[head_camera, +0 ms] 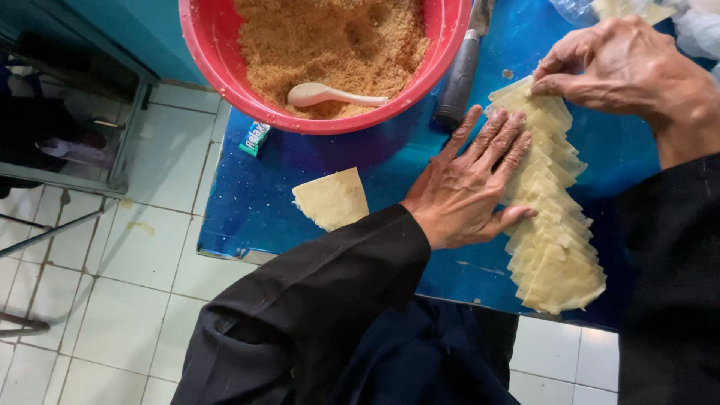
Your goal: The person sits at a low blue table and folds thin dough sheets in half by hand, pressing each folded piece and stacking it in an overlapping zigzag row on the table. They work through a pile of cut dough pieces one at a time, building a long layered stack next to a red bowl of brown filling.
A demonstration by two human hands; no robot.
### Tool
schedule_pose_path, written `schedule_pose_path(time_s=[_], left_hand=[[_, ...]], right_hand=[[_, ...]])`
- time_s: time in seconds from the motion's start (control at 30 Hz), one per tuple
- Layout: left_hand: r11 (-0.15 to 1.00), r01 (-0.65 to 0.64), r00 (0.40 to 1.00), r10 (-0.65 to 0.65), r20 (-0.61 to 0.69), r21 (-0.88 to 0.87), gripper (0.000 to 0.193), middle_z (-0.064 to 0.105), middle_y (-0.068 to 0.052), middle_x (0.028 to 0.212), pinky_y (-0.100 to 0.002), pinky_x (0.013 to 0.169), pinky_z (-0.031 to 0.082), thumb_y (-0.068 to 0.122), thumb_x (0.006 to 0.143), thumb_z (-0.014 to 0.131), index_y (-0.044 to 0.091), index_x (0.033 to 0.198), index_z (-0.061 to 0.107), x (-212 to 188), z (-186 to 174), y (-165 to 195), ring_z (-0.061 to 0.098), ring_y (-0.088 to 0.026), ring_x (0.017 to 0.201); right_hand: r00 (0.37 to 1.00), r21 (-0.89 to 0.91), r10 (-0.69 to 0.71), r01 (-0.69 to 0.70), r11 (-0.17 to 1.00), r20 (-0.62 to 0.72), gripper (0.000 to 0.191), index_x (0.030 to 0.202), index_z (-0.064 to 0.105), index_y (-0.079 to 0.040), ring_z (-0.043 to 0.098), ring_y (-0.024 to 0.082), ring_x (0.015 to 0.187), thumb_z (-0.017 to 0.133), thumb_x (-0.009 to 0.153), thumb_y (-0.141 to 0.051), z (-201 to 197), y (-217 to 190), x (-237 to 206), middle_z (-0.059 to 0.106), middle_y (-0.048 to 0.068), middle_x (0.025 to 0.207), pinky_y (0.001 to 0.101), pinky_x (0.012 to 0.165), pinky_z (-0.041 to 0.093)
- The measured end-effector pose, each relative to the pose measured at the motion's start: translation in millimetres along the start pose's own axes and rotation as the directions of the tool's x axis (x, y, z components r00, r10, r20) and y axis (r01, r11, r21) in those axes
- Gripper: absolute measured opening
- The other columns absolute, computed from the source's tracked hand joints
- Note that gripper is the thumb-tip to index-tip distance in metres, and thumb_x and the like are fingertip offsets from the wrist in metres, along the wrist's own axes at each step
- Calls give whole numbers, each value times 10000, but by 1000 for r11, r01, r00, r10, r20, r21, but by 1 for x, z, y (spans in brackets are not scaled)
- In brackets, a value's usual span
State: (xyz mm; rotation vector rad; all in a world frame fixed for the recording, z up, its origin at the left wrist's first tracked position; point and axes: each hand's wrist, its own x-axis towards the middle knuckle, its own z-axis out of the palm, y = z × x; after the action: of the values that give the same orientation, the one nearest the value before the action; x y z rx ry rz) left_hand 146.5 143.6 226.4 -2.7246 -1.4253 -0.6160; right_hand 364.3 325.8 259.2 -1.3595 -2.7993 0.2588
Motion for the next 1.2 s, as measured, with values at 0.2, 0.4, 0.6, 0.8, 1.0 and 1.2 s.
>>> schedule_pose_path(time_s=[0.2, 0.4, 0.6, 0.8, 1.0, 1.2], left_hand=[[1000, 8, 1000, -8, 6, -7, 851, 371, -222, 1610, -523, 1286, 70, 621, 985, 447, -44, 1515, 421, -1, 0, 0, 264, -339, 1547], [999, 2, 1000, -3, -14, -32, 845, 370, -220, 1612, -529, 1284, 79, 615, 987, 448, -44, 1515, 420, 0, 2, -1, 266, -332, 1547], [1000, 13, 1000, -13, -5, -28, 850, 369, -208, 1617, -532, 1282, 78, 631, 985, 429, -30, 1518, 417, -1, 5, -1, 266, -322, 1548], [1000, 16, 1000, -16, 16, -8, 861, 359, -199, 1618, -538, 1278, 71, 647, 981, 412, -22, 1523, 411, 1, 6, -1, 260, -313, 1547], [1000, 23, 1000, -23, -1, -2, 858, 358, -196, 1623, -535, 1282, 81, 653, 984, 410, -14, 1524, 419, 0, 6, 0, 267, -300, 1546], [1000, 26, 999, -26, 24, 5, 859, 352, -193, 1623, -535, 1278, 85, 654, 981, 418, -14, 1521, 424, 1, 4, 0, 268, -303, 1547]], right_hand=[[984, 91, 142, -152, 984, 106, 452, 1020, 800, -85, 737, 208, 856, 855, 822, -488, 9, 27, 21, 785, 104, 907, 349, 794, 593], [995, 61, 94, -91, 994, -36, 367, 1129, 790, -91, 719, 222, 911, 829, 897, -372, -2, 26, 8, 763, 98, 999, 356, 831, 558], [973, 42, -212, 217, 975, -86, 410, 1193, 761, -122, 684, 222, 1025, 814, 844, -330, -12, 7, 0, 723, 97, 1079, 389, 888, 549], [956, -296, -285, 252, 921, -71, 257, 961, 802, -183, 698, 218, 1011, 837, 771, -352, -10, -4, -2, 748, 20, 999, 473, 1115, 457], [978, -55, -209, 208, 977, -20, 271, 1032, 750, -112, 717, 217, 991, 788, 872, -328, -10, 3, -1, 756, 35, 1015, 367, 984, 535], [992, 20, -120, 120, 993, 26, 268, 1078, 757, -74, 716, 238, 944, 780, 880, -253, -7, 6, -1, 749, 84, 1038, 377, 832, 557]])
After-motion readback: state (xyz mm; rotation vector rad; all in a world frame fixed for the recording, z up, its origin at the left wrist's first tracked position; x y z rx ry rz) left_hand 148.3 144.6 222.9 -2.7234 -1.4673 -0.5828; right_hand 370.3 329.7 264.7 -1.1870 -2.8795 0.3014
